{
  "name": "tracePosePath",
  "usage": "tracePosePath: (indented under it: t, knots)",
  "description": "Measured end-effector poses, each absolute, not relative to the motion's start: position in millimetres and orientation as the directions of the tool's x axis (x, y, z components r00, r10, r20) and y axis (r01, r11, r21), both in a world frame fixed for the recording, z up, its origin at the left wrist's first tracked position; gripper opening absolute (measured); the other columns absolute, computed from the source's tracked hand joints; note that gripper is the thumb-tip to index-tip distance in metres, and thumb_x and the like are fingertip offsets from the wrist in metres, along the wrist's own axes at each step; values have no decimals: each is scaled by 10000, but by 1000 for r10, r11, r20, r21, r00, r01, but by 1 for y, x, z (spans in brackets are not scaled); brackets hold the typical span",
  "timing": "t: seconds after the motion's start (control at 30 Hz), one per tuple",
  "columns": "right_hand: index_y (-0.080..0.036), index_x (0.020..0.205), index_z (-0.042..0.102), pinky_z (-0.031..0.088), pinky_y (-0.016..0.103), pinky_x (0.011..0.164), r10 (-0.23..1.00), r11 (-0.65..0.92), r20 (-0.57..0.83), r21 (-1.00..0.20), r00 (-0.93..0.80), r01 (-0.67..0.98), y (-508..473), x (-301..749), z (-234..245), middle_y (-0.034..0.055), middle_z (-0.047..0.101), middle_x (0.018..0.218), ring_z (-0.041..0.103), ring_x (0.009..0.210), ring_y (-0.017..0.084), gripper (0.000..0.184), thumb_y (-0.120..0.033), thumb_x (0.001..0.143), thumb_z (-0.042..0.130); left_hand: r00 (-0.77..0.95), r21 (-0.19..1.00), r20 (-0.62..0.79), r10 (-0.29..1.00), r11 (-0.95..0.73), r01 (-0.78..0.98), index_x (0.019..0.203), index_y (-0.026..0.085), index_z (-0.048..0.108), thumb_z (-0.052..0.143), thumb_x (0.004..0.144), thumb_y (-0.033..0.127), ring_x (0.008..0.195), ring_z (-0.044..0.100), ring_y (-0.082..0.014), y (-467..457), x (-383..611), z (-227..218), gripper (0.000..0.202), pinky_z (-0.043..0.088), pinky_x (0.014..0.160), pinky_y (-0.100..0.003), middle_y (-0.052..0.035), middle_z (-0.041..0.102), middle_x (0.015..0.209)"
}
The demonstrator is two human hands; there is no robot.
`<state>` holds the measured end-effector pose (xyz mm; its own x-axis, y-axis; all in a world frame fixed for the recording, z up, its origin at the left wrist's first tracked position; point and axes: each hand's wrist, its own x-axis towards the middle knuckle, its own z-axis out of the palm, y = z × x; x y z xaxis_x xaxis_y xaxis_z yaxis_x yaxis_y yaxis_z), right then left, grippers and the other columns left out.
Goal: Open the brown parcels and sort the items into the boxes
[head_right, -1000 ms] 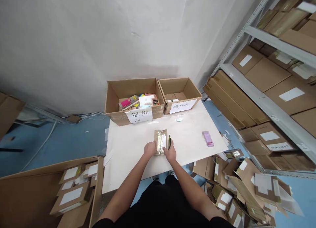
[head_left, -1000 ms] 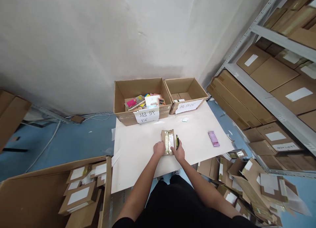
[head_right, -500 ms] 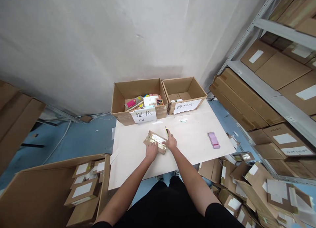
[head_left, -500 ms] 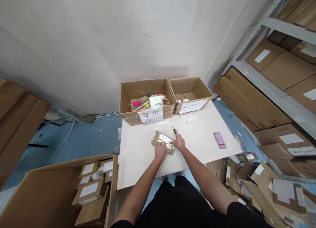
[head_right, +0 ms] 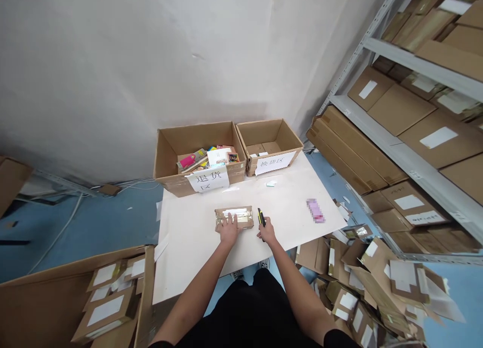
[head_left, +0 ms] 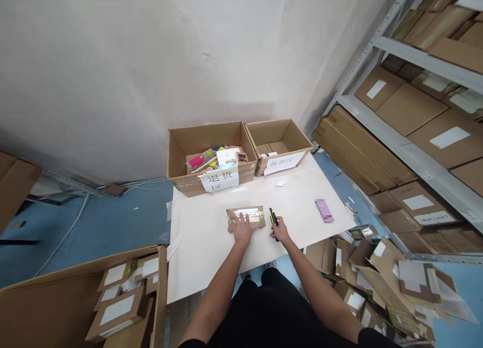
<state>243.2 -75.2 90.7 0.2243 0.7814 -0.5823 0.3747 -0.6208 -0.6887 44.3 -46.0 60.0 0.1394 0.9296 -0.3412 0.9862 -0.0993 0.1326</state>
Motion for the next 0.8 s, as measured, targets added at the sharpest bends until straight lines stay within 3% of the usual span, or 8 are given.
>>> tracePosePath:
  t: [0.13,0.27,0.57,0.8]
  knots:
    - [-271,1525,306,531,218,587,833,-500,-536,-626,135,598,-76,248,103,0,713,919,655,516,114,474,-287,1053,346,103,130,-354,929,-60,990,1652,227,318,498,1004,529,1489,365,-470,-55,67,58,737,384,1131,-654,-200,319,1693]
    - [-271,1539,359,527,244,716,856,-396,-504,-503,112,768,-66,243,112,32,753,1019,703,652,145,481,-252,1061,402,139,168,-301,943,-91,982,1629,188,371,502,1010,454,1474,389,-446,-59,62,59,687,399,1127,-634,-210,337,1682]
    - [-246,1540,401,488,281,855,891,-315,-443,-445,100,838,-64,241,114,74,763,1150,733,997,224,484,-233,1056,400,180,223,-240,954,-126,967,1592,238,451,501,1012,435,1446,428,-420,-62,48,57,614,378,1137,-634,-170,367,1678]
    - [-242,1583,358,466,339,877,861,-251,-495,-211,118,945,-61,218,116,152,737,1196,713,1078,280,582,-151,1014,436,159,238,-236,959,-101,966,1569,239,487,533,1002,443,1439,432,-421,-61,50,53,604,368,1144,-638,-174,388,1665]
